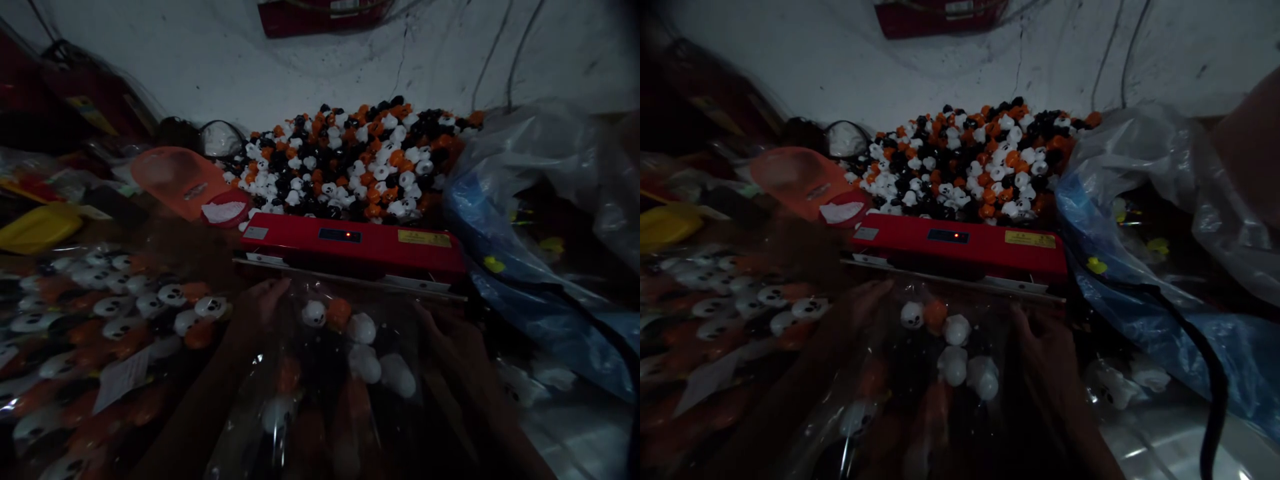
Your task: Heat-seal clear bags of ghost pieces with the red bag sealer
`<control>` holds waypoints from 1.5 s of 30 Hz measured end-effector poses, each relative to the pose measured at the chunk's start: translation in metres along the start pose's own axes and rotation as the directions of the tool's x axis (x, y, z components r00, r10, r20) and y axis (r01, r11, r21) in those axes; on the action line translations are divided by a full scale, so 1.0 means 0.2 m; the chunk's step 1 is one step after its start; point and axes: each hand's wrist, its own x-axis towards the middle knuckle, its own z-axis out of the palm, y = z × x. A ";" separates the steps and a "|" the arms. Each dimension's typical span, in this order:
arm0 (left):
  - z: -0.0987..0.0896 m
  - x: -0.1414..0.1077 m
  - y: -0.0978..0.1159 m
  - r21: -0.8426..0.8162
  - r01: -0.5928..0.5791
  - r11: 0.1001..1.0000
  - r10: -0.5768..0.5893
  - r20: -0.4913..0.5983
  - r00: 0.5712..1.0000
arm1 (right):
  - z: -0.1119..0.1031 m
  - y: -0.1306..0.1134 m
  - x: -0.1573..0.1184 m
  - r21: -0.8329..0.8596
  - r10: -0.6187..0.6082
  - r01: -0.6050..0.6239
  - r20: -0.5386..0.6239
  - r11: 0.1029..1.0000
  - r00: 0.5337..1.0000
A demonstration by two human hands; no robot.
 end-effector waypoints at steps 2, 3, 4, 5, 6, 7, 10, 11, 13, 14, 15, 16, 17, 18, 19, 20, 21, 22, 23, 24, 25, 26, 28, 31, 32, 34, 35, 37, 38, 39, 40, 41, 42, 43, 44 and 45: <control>0.00 0.00 0.01 0.011 0.006 1.000 -0.005 -0.025 1.000 | 0.03 0.00 0.03 0.049 0.076 -0.075 -0.004 0.996 0.997; 0.00 0.01 0.02 0.040 0.012 0.999 -0.010 -0.062 0.998 | 0.05 0.01 0.05 0.042 0.068 -0.067 -0.032 0.997 0.997; 0.00 0.03 0.03 0.084 0.025 0.996 -0.015 -0.113 0.994 | 0.07 0.01 0.06 0.011 0.028 -0.028 -0.067 1.000 0.997; 0.00 0.04 0.04 0.136 0.039 0.990 -0.017 -0.158 0.987 | 0.09 0.01 0.08 -0.039 -0.031 0.027 -0.101 0.999 0.994; 0.01 0.06 0.05 0.184 0.055 0.981 -0.018 -0.199 0.980 | 0.11 0.01 0.08 -0.094 -0.092 0.080 -0.129 0.992 0.987; 0.01 0.08 0.05 0.220 0.074 0.973 -0.021 -0.234 0.972 | 0.12 0.01 0.09 -0.144 -0.139 0.117 -0.151 0.983 0.979; 0.02 0.10 0.06 0.241 0.122 0.963 -0.048 -0.291 0.955 | 0.14 0.02 0.08 -0.212 -0.183 0.137 -0.217 0.968 0.959; 0.02 0.11 0.07 0.238 0.129 0.963 -0.055 -0.294 0.954 | 0.15 0.02 0.08 -0.230 -0.203 0.148 -0.238 0.962 0.950; 0.03 0.10 0.07 0.235 0.146 0.961 -0.073 -0.293 0.953 | 0.15 0.04 0.08 -0.271 -0.256 0.181 -0.273 0.945 0.927; 0.03 0.10 0.08 0.232 0.150 0.961 -0.078 -0.290 0.954 | 0.15 0.05 0.08 -0.289 -0.279 0.196 -0.282 0.937 0.918; 0.03 0.10 0.09 0.227 0.149 0.962 -0.079 -0.289 0.954 | 0.15 0.06 0.09 -0.306 -0.295 0.203 -0.291 0.930 0.910; 0.04 0.09 0.09 0.225 0.139 0.964 -0.070 -0.291 0.954 | 0.15 0.07 0.09 -0.325 -0.310 0.207 -0.304 0.923 0.901; 0.04 0.09 0.10 0.233 0.122 0.965 -0.048 -0.300 0.953 | 0.15 0.08 0.10 -0.352 -0.331 0.215 -0.312 0.911 0.890; 0.04 0.08 0.10 0.248 0.100 0.963 -0.019 -0.310 0.950 | 0.15 0.09 0.11 -0.380 -0.359 0.230 -0.315 0.896 0.879; 0.05 0.08 0.11 0.267 0.081 0.960 0.009 -0.320 0.947 | 0.16 0.10 0.12 -0.410 -0.384 0.240 -0.318 0.880 0.867; 0.05 0.08 0.11 0.286 0.077 0.955 0.024 -0.334 0.942 | 0.16 0.10 0.12 -0.445 -0.407 0.246 -0.313 0.861 0.858; 0.06 0.08 0.11 0.304 0.082 0.949 0.029 -0.346 0.938 | 0.16 0.10 0.13 -0.480 -0.425 0.248 -0.305 0.842 0.852; 0.06 0.09 0.10 0.311 0.095 0.946 0.022 -0.354 0.935 | 0.17 0.10 0.13 -0.506 -0.430 0.239 -0.301 0.829 0.851; 0.06 0.09 0.10 0.302 0.108 0.947 0.007 -0.357 0.934 | 0.17 0.09 0.13 -0.519 -0.418 0.215 -0.315 0.828 0.852; 0.07 0.09 0.09 0.289 0.119 0.950 -0.008 -0.359 0.933 | 0.17 0.09 0.13 -0.534 -0.401 0.187 -0.319 0.824 0.859; 0.07 0.10 0.09 0.283 0.124 0.951 -0.015 -0.358 0.933 | 0.16 0.08 0.12 -0.556 -0.385 0.168 -0.301 0.814 0.872; 0.07 0.10 0.08 0.286 0.122 0.950 -0.016 -0.349 0.937 | 0.15 0.07 0.11 -0.576 -0.367 0.154 -0.275 0.803 0.889; 0.06 0.10 0.07 0.302 0.114 0.946 -0.008 -0.332 0.943 | 0.11 0.05 0.08 -0.630 -0.357 0.170 -0.182 0.758 0.916; 0.04 0.08 0.08 0.295 0.099 0.950 -0.002 -0.313 0.950 | 0.02 0.03 0.02 -0.690 -0.442 0.285 -0.057 0.665 0.895; 0.04 0.07 0.09 0.278 0.093 0.956 -0.002 -0.312 0.950 | -0.02 0.02 0.01 -0.701 -0.464 0.294 -0.060 0.650 0.884; 0.03 0.06 0.09 0.253 0.078 0.964 0.002 -0.301 0.954 | -0.07 -0.03 -0.01 -0.719 -0.486 0.270 -0.107 0.641 0.868; 0.02 0.05 0.09 0.251 0.074 0.965 0.005 -0.299 0.954 | -0.08 -0.06 -0.01 -0.714 -0.490 0.265 -0.125 0.648 0.863; 0.01 0.05 0.09 0.271 0.070 0.960 0.014 -0.297 0.955 | -0.09 -0.15 0.02 -0.655 -0.529 0.364 -0.065 0.663 0.846; 0.01 0.05 0.09 0.290 0.071 0.954 0.021 -0.301 0.953 | -0.08 -0.21 0.04 -0.602 -0.557 0.445 0.001 0.662 0.830; 0.00 0.05 0.09 0.313 0.069 0.947 0.032 -0.307 0.951 | -0.06 -0.26 0.06 -0.540 -0.584 0.525 0.075 0.658 0.808; -0.01 0.04 0.09 0.334 0.065 0.940 0.045 -0.310 0.950 | -0.04 -0.32 0.09 -0.479 -0.600 0.594 0.162 0.646 0.783; -0.02 0.04 0.09 0.349 0.054 0.936 0.061 -0.308 0.949 | -0.02 -0.38 0.12 -0.434 -0.607 0.645 0.243 0.629 0.756; -0.03 0.03 0.10 0.356 0.045 0.934 0.072 -0.308 0.948 | 0.00 -0.44 0.15 -0.411 -0.600 0.683 0.329 0.604 0.729; -0.04 0.02 0.10 0.354 0.034 0.935 0.081 -0.305 0.949 | 0.02 -0.50 0.19 -0.392 -0.580 0.712 0.413 0.582 0.702; -0.05 0.01 0.10 0.352 0.023 0.936 0.088 -0.297 0.951 | 0.05 -0.54 0.22 -0.367 -0.549 0.739 0.501 0.566 0.669; -0.06 0.01 0.11 0.355 0.015 0.935 0.094 -0.287 0.953 | 0.08 -0.59 0.25 -0.342 -0.507 0.757 0.581 0.557 0.636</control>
